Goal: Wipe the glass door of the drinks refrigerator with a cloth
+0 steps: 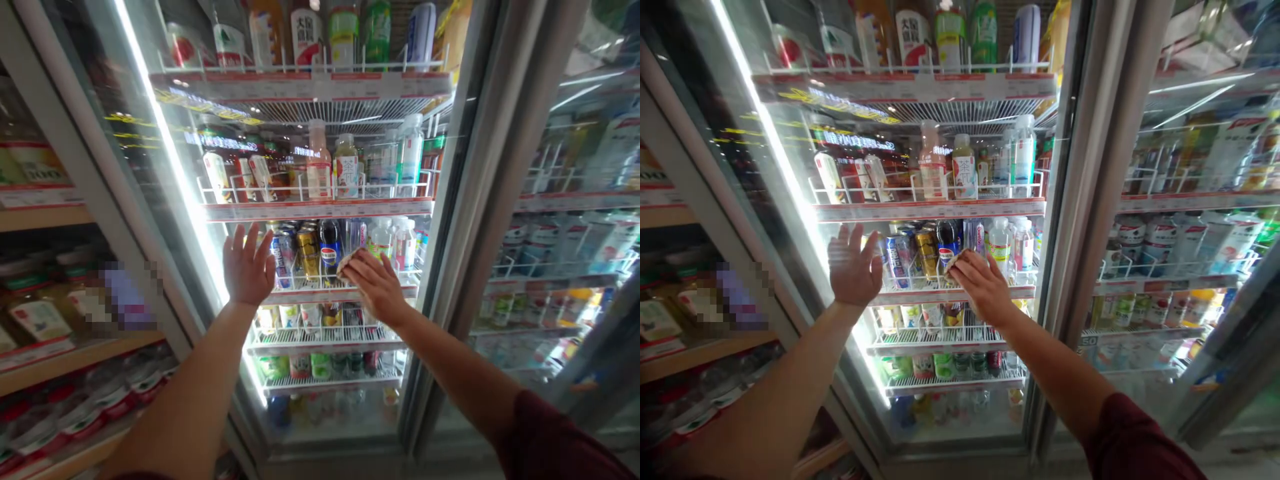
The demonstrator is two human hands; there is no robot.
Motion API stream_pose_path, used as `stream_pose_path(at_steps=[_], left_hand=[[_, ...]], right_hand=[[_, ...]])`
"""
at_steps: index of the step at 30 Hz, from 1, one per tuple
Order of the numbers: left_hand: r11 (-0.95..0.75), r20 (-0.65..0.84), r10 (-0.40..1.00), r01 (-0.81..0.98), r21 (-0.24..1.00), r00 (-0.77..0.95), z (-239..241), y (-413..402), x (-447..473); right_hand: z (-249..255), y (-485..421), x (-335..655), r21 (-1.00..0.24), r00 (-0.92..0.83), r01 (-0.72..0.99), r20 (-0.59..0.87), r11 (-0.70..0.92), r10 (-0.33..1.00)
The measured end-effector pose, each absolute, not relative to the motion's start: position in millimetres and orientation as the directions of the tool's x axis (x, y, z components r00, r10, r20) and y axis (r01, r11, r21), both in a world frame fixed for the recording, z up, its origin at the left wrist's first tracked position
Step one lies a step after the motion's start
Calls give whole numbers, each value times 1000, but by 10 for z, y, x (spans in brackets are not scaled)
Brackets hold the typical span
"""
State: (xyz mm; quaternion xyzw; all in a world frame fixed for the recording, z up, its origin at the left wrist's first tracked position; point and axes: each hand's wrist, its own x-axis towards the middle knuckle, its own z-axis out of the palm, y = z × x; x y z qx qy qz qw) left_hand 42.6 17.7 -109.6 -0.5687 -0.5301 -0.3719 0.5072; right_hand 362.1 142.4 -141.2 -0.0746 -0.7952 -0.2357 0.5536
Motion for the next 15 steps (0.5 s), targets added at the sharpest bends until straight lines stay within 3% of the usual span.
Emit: stream_pose_path(at_steps=[5,7,11,13,15], left_hand=[[81,964,228,984,-160,138,-1104,178,429],[79,965,230,985,-151,130,-1106,177,432],[67,964,225,985,-157,139,-1105,180,432],[62,964,227,986,-154,136,-1108,184,429],[58,964,230,987,-152,135,-1118,188,424]], right_hand=[[-1066,1399,3449,25,-88,510,996,860,23],[-1141,1324,3354,87,-187,496,982,864,9],[-1273,1220,3217,333,-510,368,853,868,-111],[-1095,1264,3189,291,-461,395,883,871,-86],[-812,1340,3162,167,-298,457,954,874,-27]])
